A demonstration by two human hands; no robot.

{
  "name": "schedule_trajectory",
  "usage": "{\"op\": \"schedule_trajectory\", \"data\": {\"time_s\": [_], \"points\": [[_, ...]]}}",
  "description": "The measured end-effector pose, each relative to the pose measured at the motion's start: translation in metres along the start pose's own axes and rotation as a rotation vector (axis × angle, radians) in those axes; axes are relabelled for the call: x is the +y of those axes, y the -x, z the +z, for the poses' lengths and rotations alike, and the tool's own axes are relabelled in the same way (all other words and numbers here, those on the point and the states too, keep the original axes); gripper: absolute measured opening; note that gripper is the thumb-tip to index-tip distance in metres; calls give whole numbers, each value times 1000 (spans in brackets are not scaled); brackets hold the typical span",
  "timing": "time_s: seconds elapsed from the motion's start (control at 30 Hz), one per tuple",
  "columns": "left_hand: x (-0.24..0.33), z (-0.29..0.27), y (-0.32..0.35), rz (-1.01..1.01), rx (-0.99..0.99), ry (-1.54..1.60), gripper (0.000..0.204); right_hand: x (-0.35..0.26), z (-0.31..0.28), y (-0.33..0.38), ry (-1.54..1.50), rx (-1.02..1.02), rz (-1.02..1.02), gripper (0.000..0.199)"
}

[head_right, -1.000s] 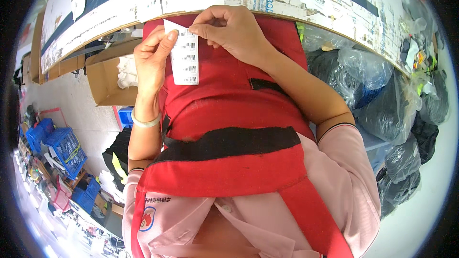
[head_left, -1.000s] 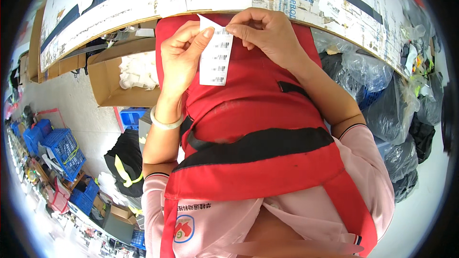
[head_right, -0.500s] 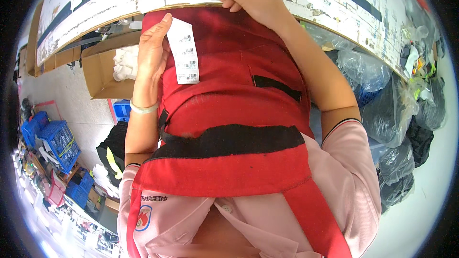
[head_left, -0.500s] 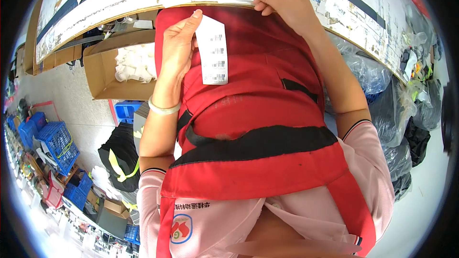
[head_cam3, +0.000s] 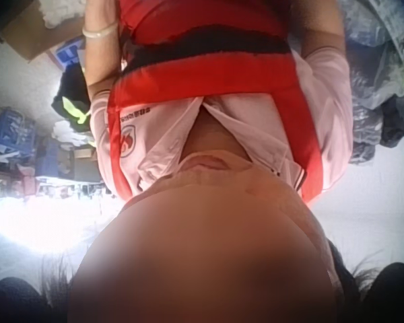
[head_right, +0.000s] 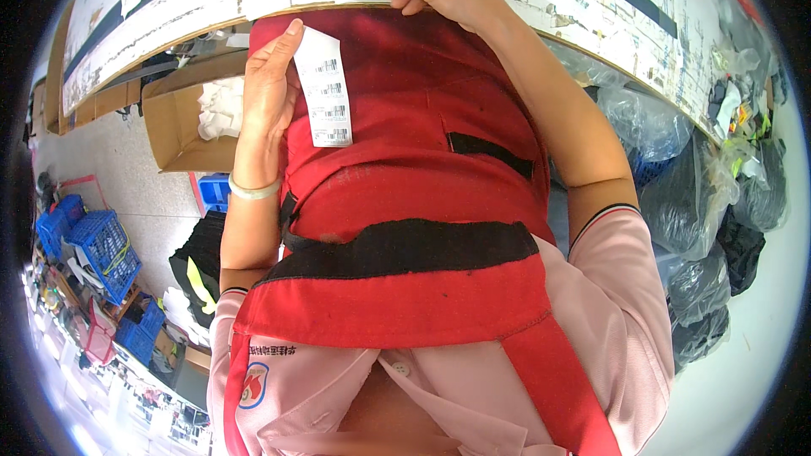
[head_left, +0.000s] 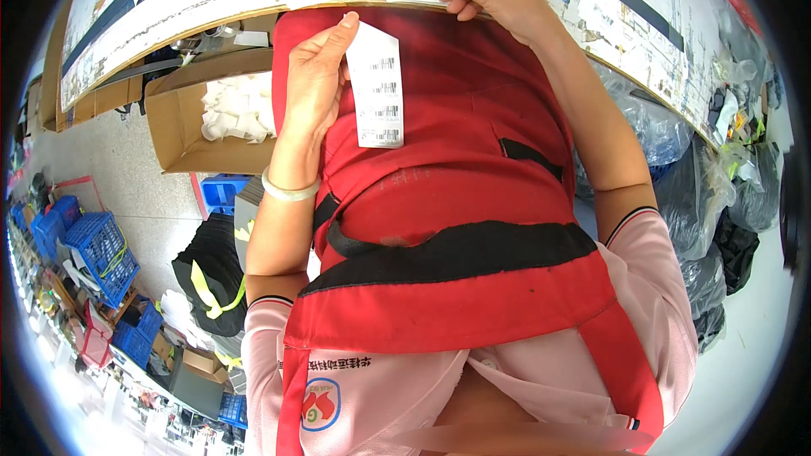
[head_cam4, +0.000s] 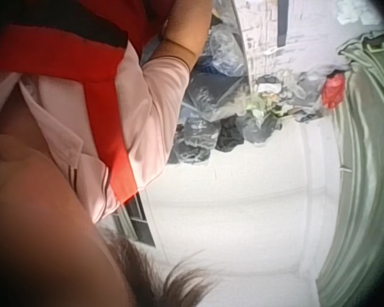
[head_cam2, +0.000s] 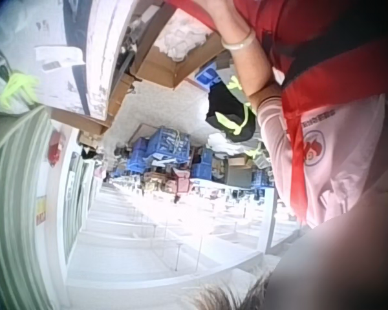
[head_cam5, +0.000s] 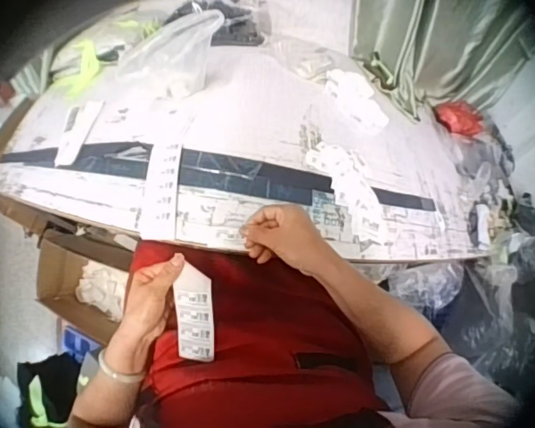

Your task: Manually checking or preparing a strip of product labels at a workstation.

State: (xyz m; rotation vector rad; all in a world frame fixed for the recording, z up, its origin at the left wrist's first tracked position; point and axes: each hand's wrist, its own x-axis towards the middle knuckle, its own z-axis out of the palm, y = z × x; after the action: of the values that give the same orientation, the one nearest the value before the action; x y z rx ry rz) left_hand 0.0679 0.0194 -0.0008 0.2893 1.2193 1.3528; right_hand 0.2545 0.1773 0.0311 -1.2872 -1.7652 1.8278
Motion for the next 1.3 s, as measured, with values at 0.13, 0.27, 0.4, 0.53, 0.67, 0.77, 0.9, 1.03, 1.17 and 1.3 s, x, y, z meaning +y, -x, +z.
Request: {"op": "schedule_trajectory", "data": {"time_s": [0.13,0.27,0.4,0.53,0.67,0.77,0.9,1.03,1.17,1.3], "points": [[-1,2,0,-4,14,-11,22,0,-1,-1,-19,-16,20,15],[0,4,2,-2,6,-10,23,1,-2,-2,-16,-32,6,15],[-1,1,0,-6,1,-7,24,-1,-2,-2,10,-31,-2,16],[-2,2,0,0,0,-7,24,-7,2,2,59,-22,-17,18],[-1,3,0,-5,31,-12,24,-12,5,2,141,-16,-26,18],[0,6,1,-7,30,-16,24,-13,5,3,151,-8,0,18],[1,6,3,-16,15,-15,25,-2,1,9,132,11,-60,19],[-2,5,1,-5,8,10,23,5,-14,33,89,51,-167,19],[6,2,8,13,17,-22,24,21,-75,62,61,267,-193,17],[9,0,4,5,-47,-7,23,60,-162,82,383,649,-150,23]]}}
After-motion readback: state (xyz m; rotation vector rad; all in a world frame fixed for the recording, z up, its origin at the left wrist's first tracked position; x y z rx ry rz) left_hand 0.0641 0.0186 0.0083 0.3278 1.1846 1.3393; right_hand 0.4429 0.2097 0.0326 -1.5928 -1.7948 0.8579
